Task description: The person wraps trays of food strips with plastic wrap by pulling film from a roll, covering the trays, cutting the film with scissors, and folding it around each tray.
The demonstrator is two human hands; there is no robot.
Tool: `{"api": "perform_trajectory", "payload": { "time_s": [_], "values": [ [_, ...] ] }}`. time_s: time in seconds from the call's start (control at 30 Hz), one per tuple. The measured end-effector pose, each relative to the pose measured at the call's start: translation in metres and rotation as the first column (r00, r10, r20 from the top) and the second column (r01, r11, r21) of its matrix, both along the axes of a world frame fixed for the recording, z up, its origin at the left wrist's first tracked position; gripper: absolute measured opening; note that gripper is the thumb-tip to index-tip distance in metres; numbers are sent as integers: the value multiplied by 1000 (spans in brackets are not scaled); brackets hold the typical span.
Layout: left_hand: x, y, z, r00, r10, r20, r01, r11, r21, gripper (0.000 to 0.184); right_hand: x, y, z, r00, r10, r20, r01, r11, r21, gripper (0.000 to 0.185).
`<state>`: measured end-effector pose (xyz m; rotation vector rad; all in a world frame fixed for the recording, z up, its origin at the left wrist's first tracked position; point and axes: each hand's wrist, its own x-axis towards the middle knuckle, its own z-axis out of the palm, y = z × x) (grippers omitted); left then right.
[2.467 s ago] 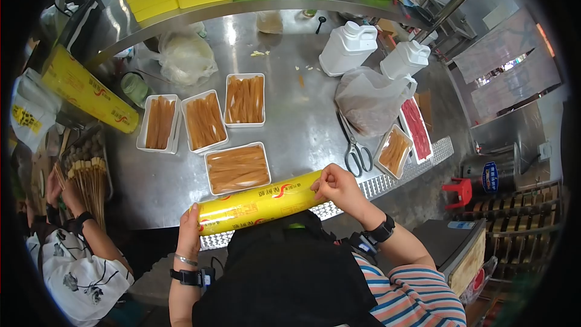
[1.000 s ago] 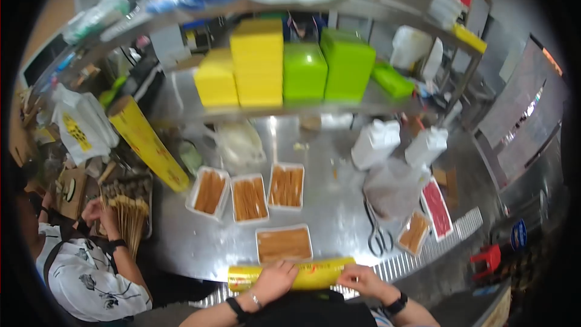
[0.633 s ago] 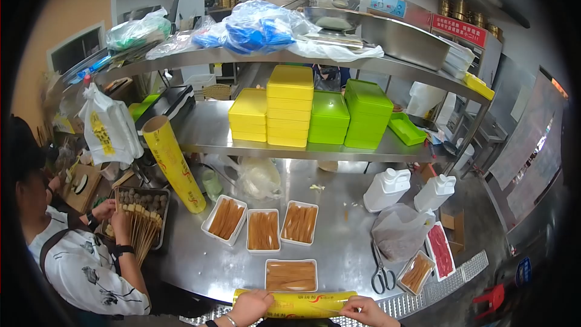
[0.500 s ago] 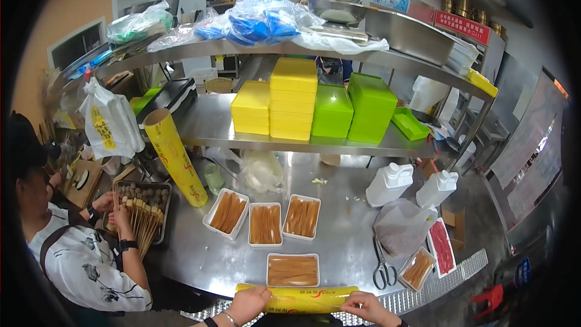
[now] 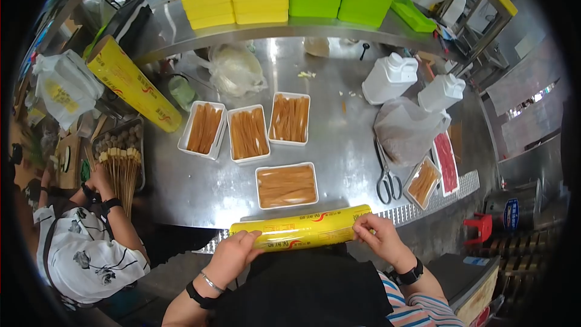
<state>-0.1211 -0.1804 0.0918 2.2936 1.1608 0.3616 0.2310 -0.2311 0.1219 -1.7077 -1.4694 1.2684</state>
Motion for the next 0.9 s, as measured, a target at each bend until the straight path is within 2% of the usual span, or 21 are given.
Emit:
{"api": "perform_trajectory", "payload": {
  "time_s": [0.03, 0.07, 0.13, 0.17, 0.3, 0.37, 0.4, 0.53, 0.6, 0.73, 0.8, 0.9],
  "values": [
    [-3, 0, 0, 991, -63, -116, 62, 998, -17, 12, -2, 2, 3, 999, 44, 27, -46, 998, 45, 8],
    [-3, 2, 5, 990, -74, -116, 71, 997, -33, 12, -3, 2, 6, 995, 87, 58, -92, 992, 88, 8],
    [-2, 6, 18, 991, -6, -130, 24, 991, 135, 11, -4, 0, 13, 996, 76, 44, -79, 993, 82, 8],
    [-4, 6, 20, 997, 60, -45, -53, 987, 150, 9, -4, -1, 17, 997, 73, 29, -75, 993, 87, 8],
    [-11, -2, 40, 994, 80, -74, -78, 997, 28, 10, -4, 0, 28, 998, 62, 30, -65, 991, 114, 8],
    [-7, 2, 50, 995, 99, 9, -100, 985, 140, 10, -3, -1, 26, 999, 28, 39, -33, 989, 143, 8],
    [-6, 5, 52, 995, 98, 8, -98, 986, 132, 10, -3, -1, 25, 999, -3, 47, -6, 984, 177, 8],
    [-9, 4, 62, 999, 42, 13, -44, 986, 160, 14, -6, 0, 26, 998, -68, 13, 66, 992, 111, 7],
    [-13, 4, 64, 1000, 16, 18, -19, 988, 154, 14, -5, -5, 30, 997, -62, 50, 49, 972, 231, 7],
    [-20, 11, 71, 995, 34, 99, -50, 986, 160, 17, -5, -4, 44, 991, -135, -8, 134, 980, 144, 6],
    [-17, 13, 84, 992, 32, 124, -56, 979, 196, 18, -7, -2, 52, 996, -92, 4, 88, 962, 259, 5],
    [-18, 22, 88, 983, 39, 181, -76, 976, 203, 15, -6, 9, 62, 993, -117, 0, 112, 951, 287, 5]
  ]
}}
